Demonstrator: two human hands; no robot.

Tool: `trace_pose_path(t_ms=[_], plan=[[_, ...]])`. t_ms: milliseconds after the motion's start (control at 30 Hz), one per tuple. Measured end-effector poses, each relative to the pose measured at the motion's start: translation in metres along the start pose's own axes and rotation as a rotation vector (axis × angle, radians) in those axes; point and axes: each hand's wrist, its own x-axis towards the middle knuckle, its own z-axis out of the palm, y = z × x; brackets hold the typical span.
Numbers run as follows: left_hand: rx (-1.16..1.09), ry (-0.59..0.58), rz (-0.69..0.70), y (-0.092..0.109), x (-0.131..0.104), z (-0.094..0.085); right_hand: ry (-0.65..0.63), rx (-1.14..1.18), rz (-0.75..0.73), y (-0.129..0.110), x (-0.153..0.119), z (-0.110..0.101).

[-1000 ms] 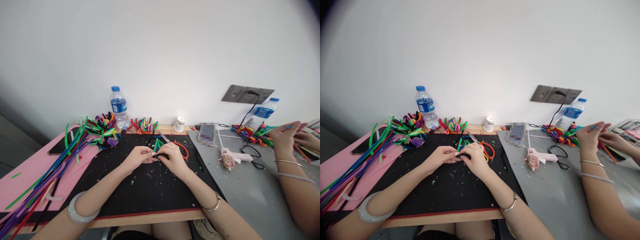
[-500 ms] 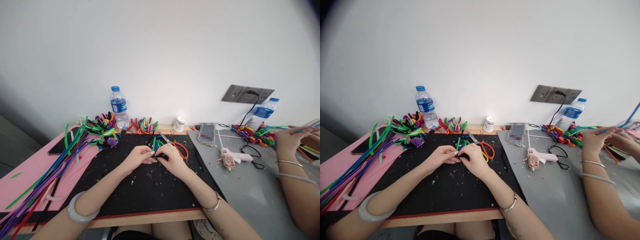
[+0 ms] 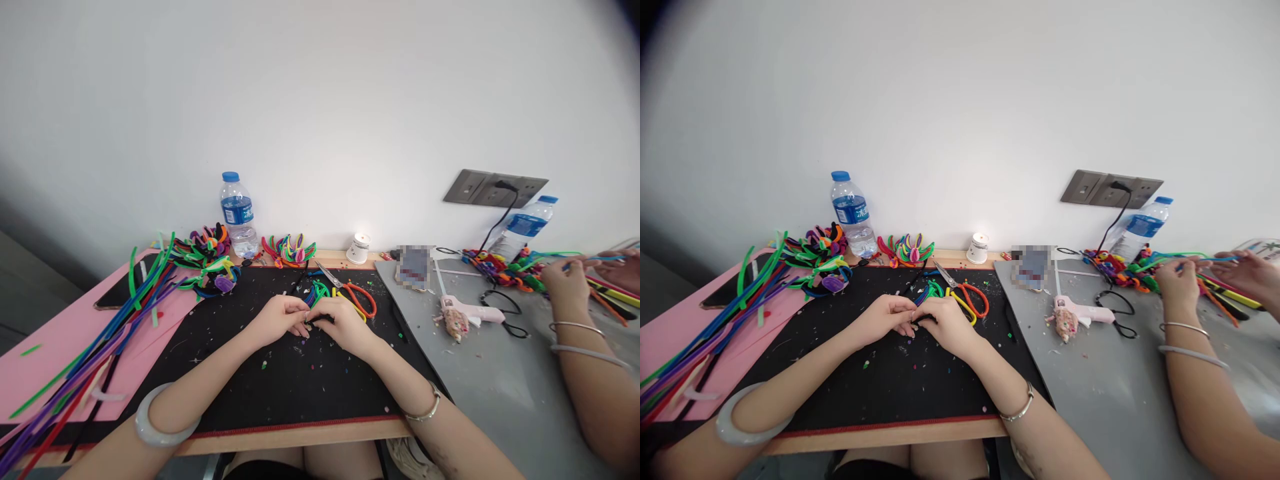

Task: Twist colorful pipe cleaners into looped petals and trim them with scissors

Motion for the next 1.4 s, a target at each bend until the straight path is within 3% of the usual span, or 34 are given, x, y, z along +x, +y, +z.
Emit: trace_pose_path(t_ms=[300,633,1100,1400], plan=[[0.027,0.02,0.053,-0.0002,-0.0003,-0.0004,0.039,-0.006,0.074,-0.0005,-0.001,0.0008],[-0.265,0.056,-0.066,0.0053,-0.0042,-0.0017,0.148,0.105,0.213,0.0,0.0011,-0.0017],[-0.291,-0.045,-0.13,0.0088,-0.0062,-0.0019,0.157,0.274,0.26,-0.006,0.0019,0.0016],[-0.181,0.11,-0.038,0.005,-0.0026,-0.0017,0.177,0.303,0.336,-0.0012,0.0016,0.0026]])
